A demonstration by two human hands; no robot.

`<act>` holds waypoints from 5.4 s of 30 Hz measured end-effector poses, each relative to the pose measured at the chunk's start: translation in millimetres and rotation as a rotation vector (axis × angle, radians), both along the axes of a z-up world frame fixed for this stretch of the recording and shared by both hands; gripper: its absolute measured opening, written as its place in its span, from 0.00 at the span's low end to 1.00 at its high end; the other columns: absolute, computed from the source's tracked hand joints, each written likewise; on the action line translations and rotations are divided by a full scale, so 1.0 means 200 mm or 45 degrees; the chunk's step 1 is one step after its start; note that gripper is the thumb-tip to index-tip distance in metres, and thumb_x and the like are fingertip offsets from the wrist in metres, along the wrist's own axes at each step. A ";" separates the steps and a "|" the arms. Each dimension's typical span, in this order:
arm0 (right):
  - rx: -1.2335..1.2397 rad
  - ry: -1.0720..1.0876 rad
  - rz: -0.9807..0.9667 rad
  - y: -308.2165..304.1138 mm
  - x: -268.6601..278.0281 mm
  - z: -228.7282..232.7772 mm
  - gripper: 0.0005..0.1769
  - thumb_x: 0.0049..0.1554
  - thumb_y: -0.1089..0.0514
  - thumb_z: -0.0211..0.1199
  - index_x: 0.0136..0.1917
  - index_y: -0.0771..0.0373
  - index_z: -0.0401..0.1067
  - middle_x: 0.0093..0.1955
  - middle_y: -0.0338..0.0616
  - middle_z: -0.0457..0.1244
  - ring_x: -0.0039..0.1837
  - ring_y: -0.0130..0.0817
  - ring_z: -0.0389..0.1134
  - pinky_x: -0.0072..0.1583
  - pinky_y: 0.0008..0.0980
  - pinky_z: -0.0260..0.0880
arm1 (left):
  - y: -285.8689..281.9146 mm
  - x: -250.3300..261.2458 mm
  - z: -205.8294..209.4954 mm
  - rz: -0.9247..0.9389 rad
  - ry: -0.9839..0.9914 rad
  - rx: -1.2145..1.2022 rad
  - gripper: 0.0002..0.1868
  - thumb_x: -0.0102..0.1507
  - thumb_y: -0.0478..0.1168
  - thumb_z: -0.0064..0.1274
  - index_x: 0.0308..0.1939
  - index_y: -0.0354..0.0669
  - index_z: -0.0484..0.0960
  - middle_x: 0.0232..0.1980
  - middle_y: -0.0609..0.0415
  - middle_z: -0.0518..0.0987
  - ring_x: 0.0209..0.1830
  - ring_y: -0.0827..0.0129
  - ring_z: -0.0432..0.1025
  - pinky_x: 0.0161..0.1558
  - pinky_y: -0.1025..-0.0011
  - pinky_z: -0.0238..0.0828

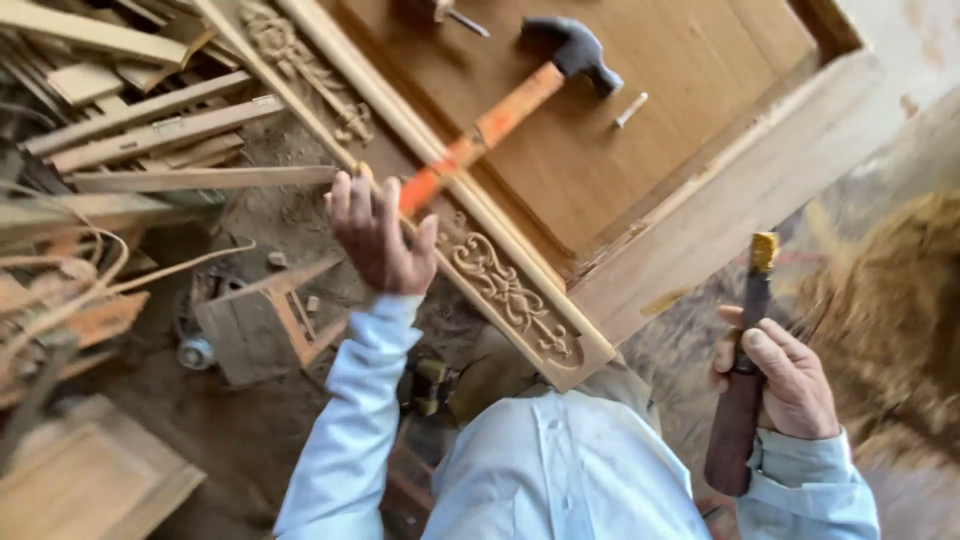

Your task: A person in a woodworking shop applies wood filler to a decorative wooden door panel. They open a can of filler, scoop it with a spatula, and carefully apply it to cracks and grooves, smoothing it with their fingers and the tool.

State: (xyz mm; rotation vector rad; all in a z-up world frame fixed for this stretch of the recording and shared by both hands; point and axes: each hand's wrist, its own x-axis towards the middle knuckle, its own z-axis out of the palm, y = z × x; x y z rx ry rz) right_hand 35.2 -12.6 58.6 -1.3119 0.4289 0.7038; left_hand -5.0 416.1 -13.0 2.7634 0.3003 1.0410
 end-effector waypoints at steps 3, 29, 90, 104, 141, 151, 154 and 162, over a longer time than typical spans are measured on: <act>-0.040 -0.029 -0.086 -0.05 -0.01 -0.02 0.25 0.67 0.53 0.55 0.70 0.73 0.67 0.35 0.50 0.61 0.33 0.39 0.61 0.37 0.31 0.65 | -0.18 0.03 0.21 0.137 0.350 -1.285 0.13 0.66 0.35 0.38 0.26 0.50 0.61 0.29 0.63 0.65 0.25 0.77 0.61 0.29 0.80 0.62; -0.101 0.032 -0.319 0.28 -0.30 0.06 0.25 0.66 0.50 0.55 0.68 0.71 0.68 0.36 0.48 0.60 0.35 0.36 0.61 0.36 0.28 0.68 | -0.19 -0.04 0.05 -1.016 0.408 -0.222 0.21 0.69 0.33 0.46 0.67 0.44 0.74 0.60 0.56 0.85 0.60 0.57 0.72 0.72 0.50 0.51; -0.108 -0.043 -0.438 0.29 -0.37 0.08 0.26 0.66 0.49 0.57 0.70 0.69 0.69 0.37 0.46 0.61 0.35 0.35 0.62 0.36 0.27 0.70 | -0.02 -0.39 0.21 -1.149 0.545 -0.757 0.17 0.71 0.38 0.41 0.58 0.33 0.79 0.51 0.43 0.70 0.42 0.58 0.71 0.41 0.61 0.73; -0.012 -0.005 -0.787 0.74 -1.14 0.13 0.23 0.66 0.52 0.56 0.67 0.71 0.69 0.35 0.47 0.60 0.35 0.35 0.61 0.37 0.28 0.66 | 0.00 -0.46 0.05 -1.377 0.439 -0.114 0.11 0.67 0.37 0.49 0.48 0.50 0.86 0.69 0.62 0.76 0.32 0.63 0.67 0.34 0.63 0.63; -0.096 -0.078 -0.478 0.81 -1.27 -0.01 0.18 0.65 0.59 0.53 0.61 0.74 0.72 0.28 0.56 0.64 0.27 0.39 0.68 0.31 0.34 0.70 | -0.09 -0.50 0.07 -1.406 0.390 -0.356 0.06 0.63 0.32 0.42 0.33 0.43 0.73 0.63 0.45 0.80 0.20 0.61 0.68 0.29 0.67 0.70; -0.073 -0.065 -0.560 0.80 -1.28 -0.01 0.18 0.65 0.59 0.52 0.61 0.74 0.72 0.28 0.56 0.63 0.27 0.39 0.66 0.32 0.34 0.69 | -0.09 -0.51 0.07 -1.485 0.512 -0.739 0.06 0.63 0.36 0.48 0.40 0.45 0.80 0.68 0.42 0.76 0.28 0.57 0.76 0.34 0.66 0.76; -0.070 -0.061 -0.581 0.81 -1.27 -0.01 0.18 0.66 0.59 0.52 0.62 0.74 0.71 0.28 0.56 0.62 0.27 0.39 0.66 0.32 0.34 0.69 | -0.11 -0.54 0.01 -1.507 0.626 -0.940 0.08 0.62 0.36 0.52 0.45 0.46 0.79 0.72 0.39 0.72 0.37 0.56 0.81 0.39 0.66 0.80; -0.070 -0.056 -0.567 0.78 -1.26 0.00 0.19 0.65 0.60 0.51 0.62 0.75 0.72 0.29 0.57 0.63 0.27 0.41 0.66 0.32 0.37 0.69 | -0.05 -0.60 -0.19 -1.463 0.500 -0.809 0.12 0.64 0.36 0.50 0.50 0.49 0.83 0.72 0.38 0.71 0.39 0.57 0.81 0.41 0.65 0.82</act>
